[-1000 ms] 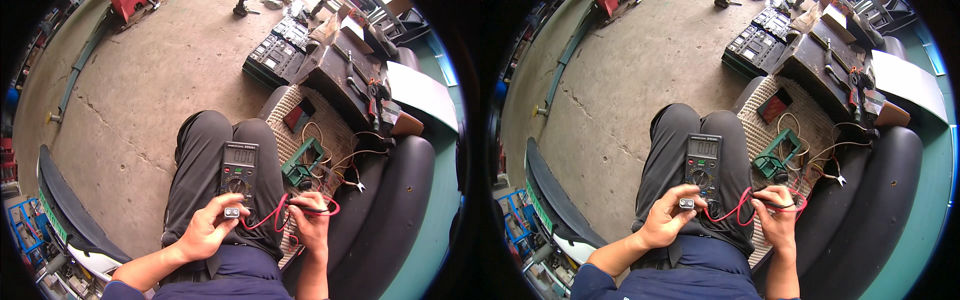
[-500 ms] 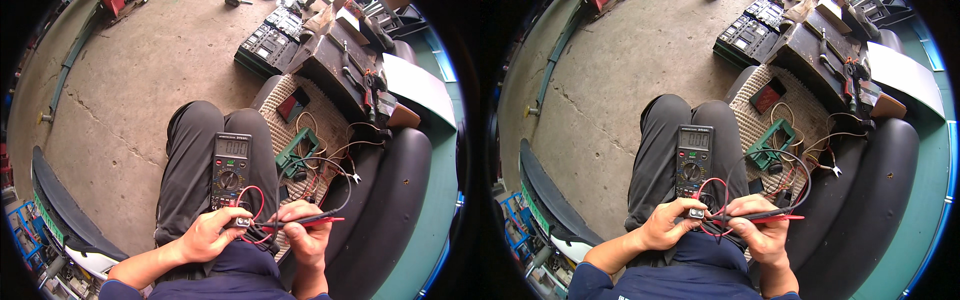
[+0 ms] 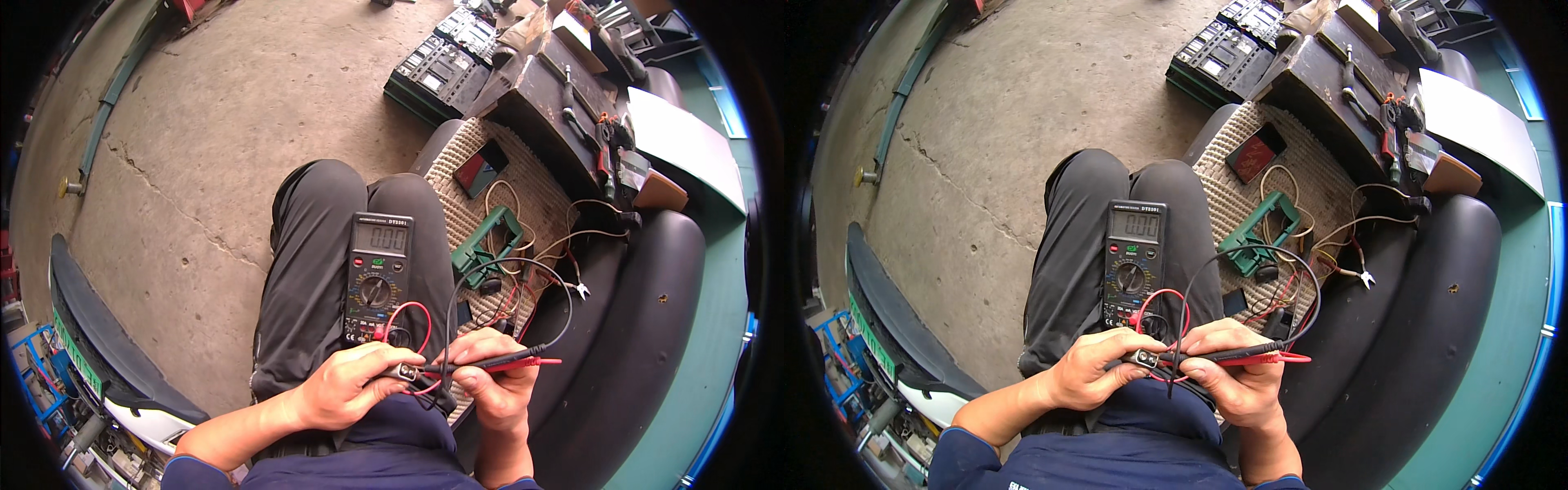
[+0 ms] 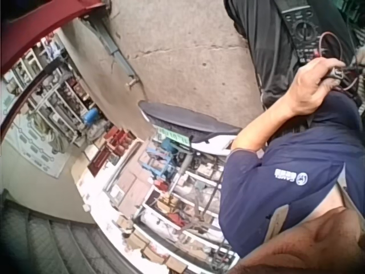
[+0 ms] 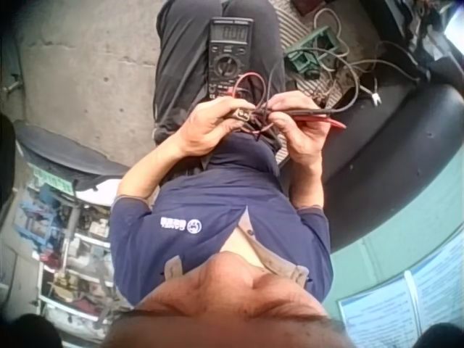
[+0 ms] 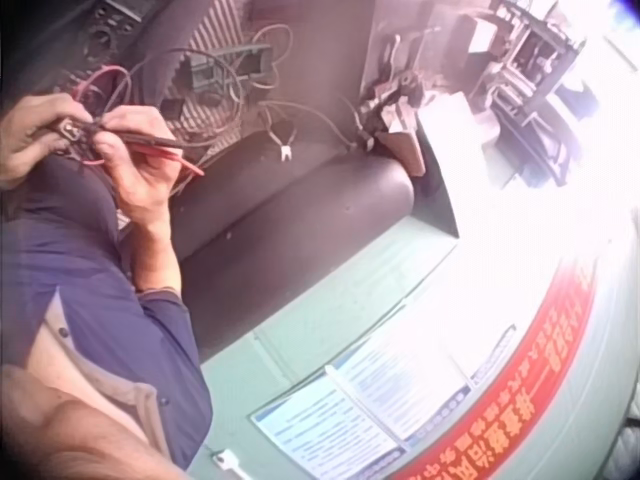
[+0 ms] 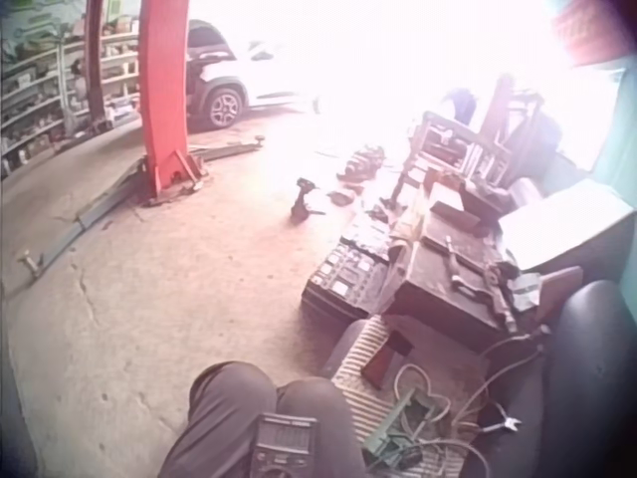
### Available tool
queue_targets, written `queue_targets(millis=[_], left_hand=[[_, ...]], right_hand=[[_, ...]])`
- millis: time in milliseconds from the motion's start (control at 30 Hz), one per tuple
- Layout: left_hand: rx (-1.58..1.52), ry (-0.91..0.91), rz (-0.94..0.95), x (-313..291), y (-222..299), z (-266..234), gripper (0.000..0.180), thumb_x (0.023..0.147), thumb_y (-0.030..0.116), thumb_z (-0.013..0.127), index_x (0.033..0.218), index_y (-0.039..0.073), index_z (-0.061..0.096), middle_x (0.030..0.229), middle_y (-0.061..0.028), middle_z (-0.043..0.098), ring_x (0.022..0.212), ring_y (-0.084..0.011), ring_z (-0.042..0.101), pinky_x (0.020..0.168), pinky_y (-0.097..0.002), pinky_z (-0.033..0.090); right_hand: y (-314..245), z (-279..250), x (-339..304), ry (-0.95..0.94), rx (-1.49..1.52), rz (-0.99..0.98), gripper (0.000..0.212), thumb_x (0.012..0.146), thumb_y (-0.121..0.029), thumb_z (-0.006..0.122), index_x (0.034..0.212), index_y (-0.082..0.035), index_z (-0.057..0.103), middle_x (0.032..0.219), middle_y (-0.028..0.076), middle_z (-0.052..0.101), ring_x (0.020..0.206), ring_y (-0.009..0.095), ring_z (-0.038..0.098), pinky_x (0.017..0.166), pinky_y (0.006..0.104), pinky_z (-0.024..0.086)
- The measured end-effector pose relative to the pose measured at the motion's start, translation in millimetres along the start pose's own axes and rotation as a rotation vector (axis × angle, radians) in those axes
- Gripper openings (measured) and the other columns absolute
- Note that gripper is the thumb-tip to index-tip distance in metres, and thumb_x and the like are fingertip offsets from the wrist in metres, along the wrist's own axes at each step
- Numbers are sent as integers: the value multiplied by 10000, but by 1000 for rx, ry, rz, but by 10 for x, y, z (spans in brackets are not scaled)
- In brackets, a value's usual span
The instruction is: The person sits on the floor and uses a multimeter to test a small electronic component. They connect the multimeter probes to the component, observe the readings, and repeat the process several times.
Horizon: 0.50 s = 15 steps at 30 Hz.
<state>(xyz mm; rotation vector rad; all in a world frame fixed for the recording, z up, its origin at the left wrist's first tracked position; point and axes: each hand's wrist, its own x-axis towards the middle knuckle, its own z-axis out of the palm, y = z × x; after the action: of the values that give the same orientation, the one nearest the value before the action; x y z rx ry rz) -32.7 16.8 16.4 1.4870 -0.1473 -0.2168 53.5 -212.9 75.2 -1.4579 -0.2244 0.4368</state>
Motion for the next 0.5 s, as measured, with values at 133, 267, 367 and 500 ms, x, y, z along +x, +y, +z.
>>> queue_targets(millis=[133,267,367,500], left_hand=[[-13,-23,-45,4,18,3,413,1037,25,778,1443,1,710,1200,-149,786,1030,-258,780,923,-380,611],[6,-39,-44,-9,11,21,407,1044,45,774,1444,1,708,1170,-152,777,1028,-283,774,930,-391,606],[30,-49,-29,-4,6,25,409,1042,58,778,1441,2,708,1157,-156,772,1023,-295,768,923,-397,604],[35,-31,-20,3,-7,44,414,1036,58,782,1439,2,706,1162,-160,772,1010,-304,767,909,-405,605]], right_hand=[[32,-38,13,-56,-32,-15,192,873,73,874,1041,49,782,1021,195,796,907,250,767,811,359,618],[40,-71,56,-126,-79,-59,218,856,81,880,1044,39,778,1002,188,797,893,245,760,789,358,605],[49,-63,37,-119,-41,-17,227,845,91,879,1040,38,777,995,185,793,887,244,757,787,357,602],[71,-49,21,-87,-30,-9,214,843,93,881,1022,34,780,986,182,792,883,244,758,782,357,603]])
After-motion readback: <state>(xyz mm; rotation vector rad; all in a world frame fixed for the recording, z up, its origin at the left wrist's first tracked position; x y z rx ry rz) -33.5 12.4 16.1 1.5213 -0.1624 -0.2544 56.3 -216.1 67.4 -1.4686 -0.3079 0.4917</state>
